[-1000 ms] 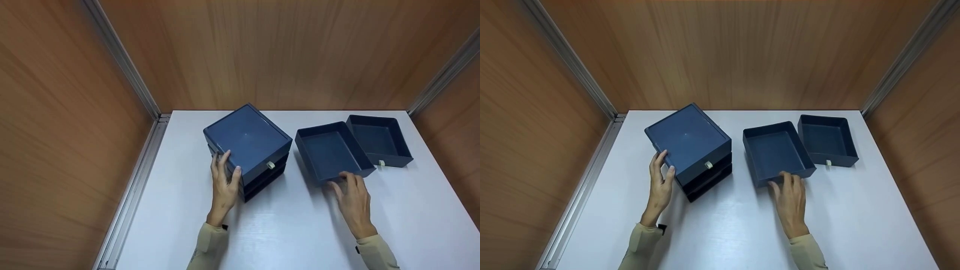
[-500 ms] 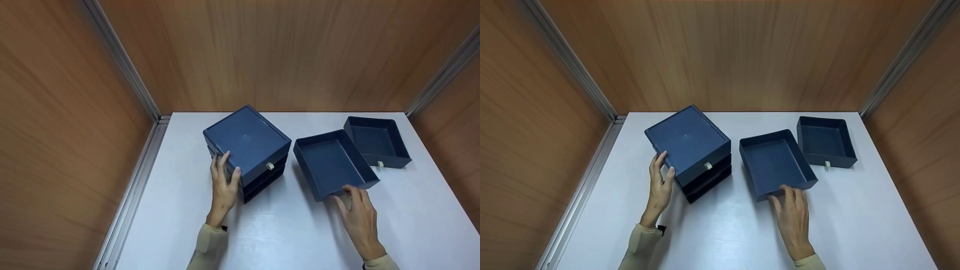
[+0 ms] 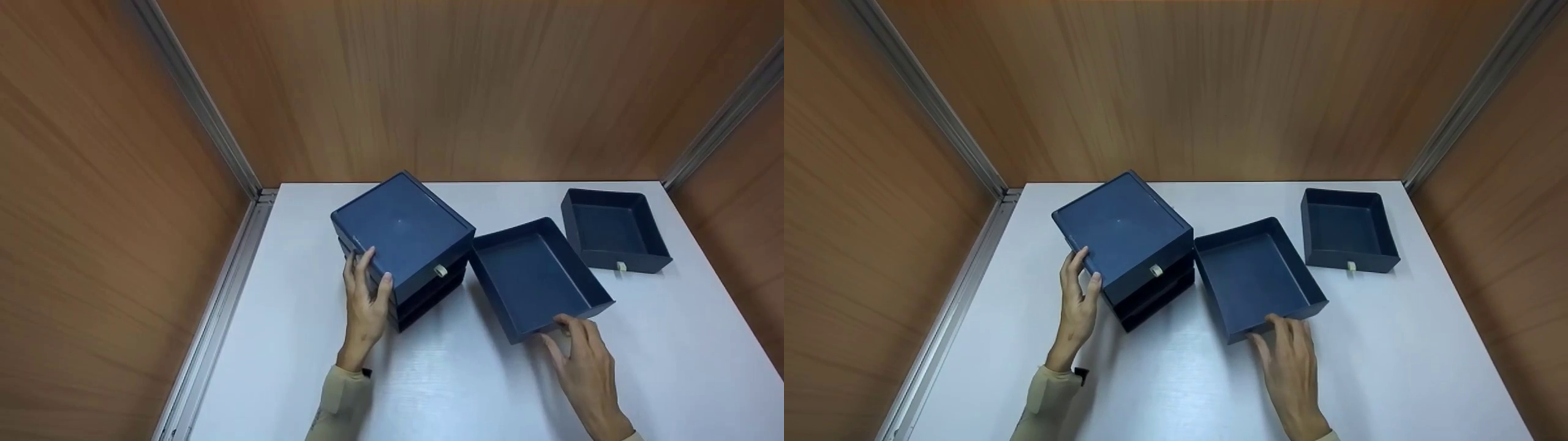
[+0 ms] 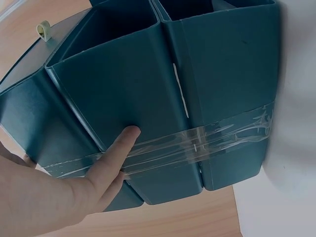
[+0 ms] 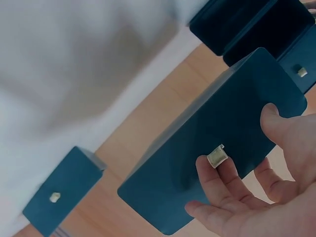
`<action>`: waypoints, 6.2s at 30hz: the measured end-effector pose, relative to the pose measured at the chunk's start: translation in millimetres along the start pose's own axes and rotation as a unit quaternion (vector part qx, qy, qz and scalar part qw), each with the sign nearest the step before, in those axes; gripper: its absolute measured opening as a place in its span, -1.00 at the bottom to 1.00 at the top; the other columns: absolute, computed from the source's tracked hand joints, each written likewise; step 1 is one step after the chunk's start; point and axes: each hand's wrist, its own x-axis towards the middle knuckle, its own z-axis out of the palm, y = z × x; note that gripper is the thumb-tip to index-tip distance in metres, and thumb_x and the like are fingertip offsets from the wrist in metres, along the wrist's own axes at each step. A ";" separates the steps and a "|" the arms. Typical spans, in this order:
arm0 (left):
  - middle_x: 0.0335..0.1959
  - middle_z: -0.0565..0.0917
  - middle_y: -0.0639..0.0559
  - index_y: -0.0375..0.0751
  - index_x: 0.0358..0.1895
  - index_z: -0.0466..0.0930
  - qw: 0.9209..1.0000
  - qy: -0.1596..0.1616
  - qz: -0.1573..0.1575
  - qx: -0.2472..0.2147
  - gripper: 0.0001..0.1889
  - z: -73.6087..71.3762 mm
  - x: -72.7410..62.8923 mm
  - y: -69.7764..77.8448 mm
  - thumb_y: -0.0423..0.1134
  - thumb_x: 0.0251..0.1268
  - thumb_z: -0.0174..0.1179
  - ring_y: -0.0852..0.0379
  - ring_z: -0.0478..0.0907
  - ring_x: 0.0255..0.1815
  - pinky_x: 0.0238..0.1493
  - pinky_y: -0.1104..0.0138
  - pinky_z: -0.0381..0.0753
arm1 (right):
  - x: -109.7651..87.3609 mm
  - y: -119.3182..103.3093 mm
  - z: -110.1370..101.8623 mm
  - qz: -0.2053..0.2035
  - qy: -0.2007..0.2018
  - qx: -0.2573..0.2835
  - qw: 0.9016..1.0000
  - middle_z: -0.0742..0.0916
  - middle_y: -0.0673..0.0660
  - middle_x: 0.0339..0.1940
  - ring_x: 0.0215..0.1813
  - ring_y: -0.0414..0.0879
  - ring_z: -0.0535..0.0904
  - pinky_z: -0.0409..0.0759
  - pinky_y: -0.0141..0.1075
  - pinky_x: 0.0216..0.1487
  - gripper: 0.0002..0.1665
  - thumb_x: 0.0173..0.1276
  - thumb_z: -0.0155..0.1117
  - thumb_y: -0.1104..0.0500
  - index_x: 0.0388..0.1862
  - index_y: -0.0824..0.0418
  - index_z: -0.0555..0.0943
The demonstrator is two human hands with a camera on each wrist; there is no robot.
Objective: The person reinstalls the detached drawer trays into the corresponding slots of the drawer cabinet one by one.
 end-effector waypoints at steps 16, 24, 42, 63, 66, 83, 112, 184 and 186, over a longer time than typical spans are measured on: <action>0.75 -0.12 -0.36 0.14 0.68 0.21 1.000 -0.005 0.001 -0.008 -0.38 -1.7 0.2 -0.3 -0.02 0.66 0.09 -0.50 -0.04 0.73 0.42 -0.50 0.28 | -16.6 -20.5 -17.4 0.020 -0.018 0.007 1.000 0.67 0.27 -0.09 -0.09 0.13 0.73 0.71 0.07 -0.14 -0.35 0.00 0.75 0.42 0.09 0.40 0.65; 0.74 -0.11 -0.38 0.13 0.67 0.21 1.000 -0.004 0.000 -0.005 -0.38 -1.1 0.4 -0.5 -0.02 0.65 0.09 -0.50 -0.05 0.73 0.42 -0.51 0.27 | -24.3 -31.7 -17.7 0.007 -0.017 0.005 1.000 0.67 0.19 -0.14 -0.16 0.02 0.69 0.71 -0.05 -0.23 -0.32 -0.09 0.79 0.40 0.05 0.36 0.68; 0.74 -0.08 -0.39 0.13 0.67 0.23 1.000 0.001 0.001 -0.005 -0.38 -0.8 -0.2 -0.5 -0.04 0.65 0.10 -0.49 -0.03 0.73 0.44 -0.49 0.26 | -43.0 -44.9 -12.0 0.020 -0.037 0.006 0.999 0.68 0.10 -0.13 -0.16 -0.03 0.71 0.73 -0.12 -0.20 -0.35 -0.14 0.83 0.38 -0.02 0.25 0.71; 0.74 -0.08 -0.37 0.19 0.66 0.24 1.000 0.006 -0.005 -0.001 -0.39 -0.7 -0.1 0.1 -0.02 0.64 0.10 -0.49 -0.01 0.72 0.44 -0.45 0.29 | -58.2 -63.7 0.3 -0.045 -0.068 0.042 0.996 0.68 -0.03 -0.16 -0.17 -0.10 0.73 0.72 -0.30 -0.22 -0.35 -0.22 0.87 0.29 -0.09 0.17 0.73; 0.74 -0.07 -0.37 0.19 0.66 0.25 1.000 0.009 -0.003 0.000 -0.39 -0.7 0.2 0.6 -0.01 0.63 0.11 -0.48 0.00 0.72 0.45 -0.45 0.29 | -59.1 -66.3 3.1 -0.054 -0.069 0.052 0.995 0.67 -0.05 -0.15 -0.17 -0.11 0.72 0.70 -0.31 -0.24 -0.35 -0.21 0.87 0.27 -0.08 0.14 0.73; 0.75 -0.08 -0.36 0.18 0.67 0.24 1.000 0.004 0.006 -0.006 -0.39 -0.6 -0.5 -1.1 -0.03 0.65 0.11 -0.47 -0.02 0.73 0.44 -0.48 0.27 | -56.8 -71.4 20.2 -0.057 -0.087 0.056 0.993 0.67 -0.03 -0.10 -0.10 -0.19 0.71 0.72 -0.32 -0.15 -0.34 -0.16 0.85 0.28 -0.02 0.18 0.72; 0.74 -0.07 -0.36 0.15 0.66 0.25 1.000 0.009 0.001 -0.007 -0.38 0.3 -0.7 -0.8 -0.03 0.63 0.11 -0.48 0.00 0.72 0.40 -0.44 0.37 | -45.1 -66.6 46.0 -0.086 -0.080 0.079 0.990 0.65 0.03 -0.05 -0.08 -0.16 0.71 0.73 -0.30 -0.11 -0.34 -0.05 0.81 0.29 0.06 0.17 0.70; 0.73 -0.04 -0.38 0.11 0.65 0.26 1.000 0.016 0.011 0.000 -0.39 0.6 -1.2 -0.2 -0.04 0.62 0.12 -0.48 -0.01 0.72 0.48 -0.45 0.24 | -17.1 -72.4 111.2 -0.171 -0.080 0.081 0.979 0.48 0.42 0.57 0.48 0.32 0.54 0.65 0.08 0.31 -0.07 0.23 0.68 0.04 0.54 0.19 0.51; 0.73 -0.03 -0.39 0.10 0.65 0.27 1.000 0.018 0.013 0.000 -0.39 0.8 -1.4 -0.4 -0.05 0.62 0.12 -0.48 -0.01 0.72 0.48 -0.45 0.25 | -14.5 -74.2 114.5 -0.174 -0.078 0.080 0.978 0.49 0.42 0.56 0.48 0.33 0.54 0.64 0.09 0.32 -0.06 0.24 0.68 0.04 0.55 0.21 0.50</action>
